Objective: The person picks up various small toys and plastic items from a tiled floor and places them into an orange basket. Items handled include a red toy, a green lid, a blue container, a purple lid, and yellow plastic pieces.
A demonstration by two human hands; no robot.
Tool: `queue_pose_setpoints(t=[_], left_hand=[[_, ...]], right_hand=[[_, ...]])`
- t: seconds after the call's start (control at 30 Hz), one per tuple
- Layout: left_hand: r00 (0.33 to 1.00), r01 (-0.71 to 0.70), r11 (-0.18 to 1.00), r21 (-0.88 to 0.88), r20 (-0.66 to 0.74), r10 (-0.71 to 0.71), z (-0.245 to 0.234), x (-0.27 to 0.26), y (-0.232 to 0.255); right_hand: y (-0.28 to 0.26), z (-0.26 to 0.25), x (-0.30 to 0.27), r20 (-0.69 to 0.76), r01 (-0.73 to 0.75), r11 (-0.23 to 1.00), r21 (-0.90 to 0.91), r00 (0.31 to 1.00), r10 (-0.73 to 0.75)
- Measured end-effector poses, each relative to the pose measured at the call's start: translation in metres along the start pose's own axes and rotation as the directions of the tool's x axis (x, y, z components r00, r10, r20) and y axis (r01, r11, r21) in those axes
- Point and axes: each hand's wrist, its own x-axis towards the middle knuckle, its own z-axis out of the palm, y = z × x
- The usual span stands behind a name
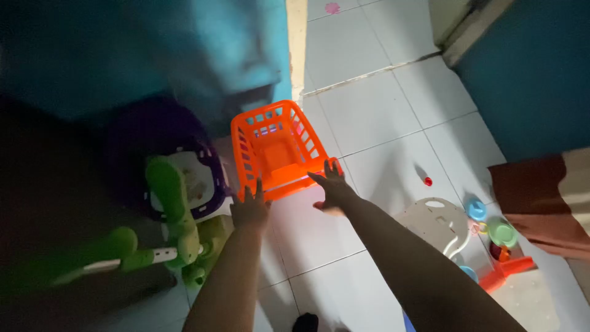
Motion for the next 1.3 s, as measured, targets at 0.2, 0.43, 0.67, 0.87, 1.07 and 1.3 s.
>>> queue_pose_setpoints(t=[0.2,0.43,0.67,0.87,1.07,1.3], left_hand=[[0.989,-0.082,0.997,-0.017,-0.126,0.079,-0.002,-0.012,-0.002],[0.628,-0.31,0.918,-0.247,-0.778,0.002,0.033,-0.068,0.09],[0.496,-0.76,0.6,-0.251,-0.82,0.286,0.015,-0.107,0.23],[0.713,-0.683,0.478,-0.552,-0.647,0.271,0.049,-0.156,0.322],[0.787,-0.587,0.339,-0.735,-0.42,0.451,0.112,-0.208,0.413],[0.747,-0.567,0.382,-0.73,-0.259,0.613,0.203,-0.239,0.517]], right_hand=[[0.046,0.057,-0.039,-0.381,0.161,0.931,0.327,0.924,-0.026],[0.149,0.066,-0.131,-0.603,0.066,0.906,0.418,0.766,0.222],[0.226,-0.002,-0.23,-0.596,-0.314,0.845,0.432,0.604,0.529],[0.266,0.005,-0.33,-0.525,-0.428,0.736,0.525,0.517,0.676],[0.336,0.08,-0.419,-0.405,-0.451,0.569,0.688,0.412,0.816],[0.396,0.117,-0.51,-0.091,-0.509,0.236,0.828,0.293,0.952]])
